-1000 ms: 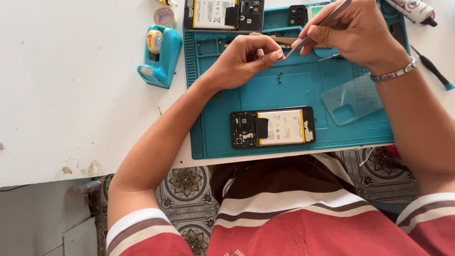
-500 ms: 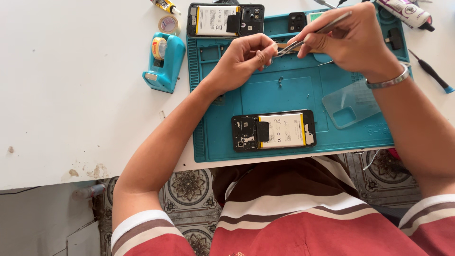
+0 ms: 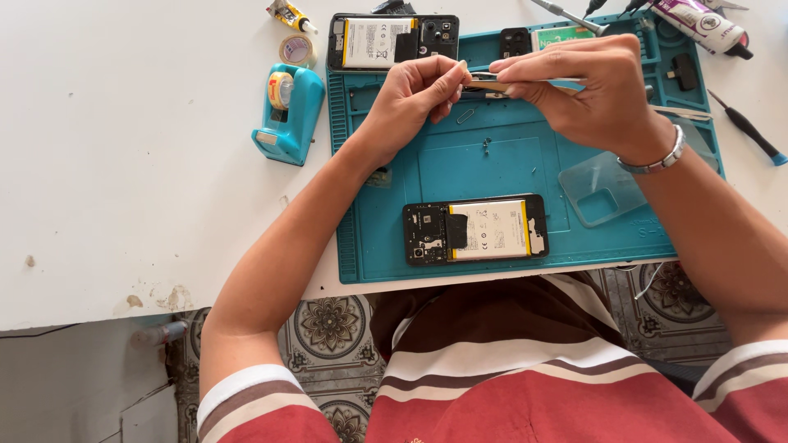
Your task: The person removes a protective film from a disassembled smartphone, then uses tweezers to pick up small screws and place them into screw holes on the phone's internal frame. The person handles the phone, battery, and screws throughout the clip.
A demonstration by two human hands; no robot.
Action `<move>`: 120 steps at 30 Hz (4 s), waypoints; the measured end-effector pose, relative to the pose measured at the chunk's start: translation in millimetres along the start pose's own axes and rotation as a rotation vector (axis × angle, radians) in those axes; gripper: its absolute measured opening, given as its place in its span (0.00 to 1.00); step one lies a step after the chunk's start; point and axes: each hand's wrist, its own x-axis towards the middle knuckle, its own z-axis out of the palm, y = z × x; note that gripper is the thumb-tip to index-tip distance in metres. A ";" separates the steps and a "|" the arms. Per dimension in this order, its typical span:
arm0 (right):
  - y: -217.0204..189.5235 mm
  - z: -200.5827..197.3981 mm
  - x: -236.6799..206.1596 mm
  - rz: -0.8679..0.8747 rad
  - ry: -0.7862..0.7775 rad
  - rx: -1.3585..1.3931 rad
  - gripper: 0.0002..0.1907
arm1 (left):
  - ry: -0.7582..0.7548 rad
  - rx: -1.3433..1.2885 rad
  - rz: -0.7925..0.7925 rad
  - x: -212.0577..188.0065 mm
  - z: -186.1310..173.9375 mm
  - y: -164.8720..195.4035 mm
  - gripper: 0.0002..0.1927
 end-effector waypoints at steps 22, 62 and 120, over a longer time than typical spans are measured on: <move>7.9 10.2 -10.9 0.059 0.024 0.028 0.05 | 0.019 -0.040 -0.020 1.2 -2.8 -3.3 0.13; 0.2 17.3 -9.3 0.031 0.037 -0.044 0.03 | 0.060 -0.112 -0.068 0.7 -1.0 2.1 0.14; -4.1 17.1 -8.3 -0.017 0.065 -0.124 0.06 | 0.056 -0.105 -0.087 0.6 -1.1 3.8 0.14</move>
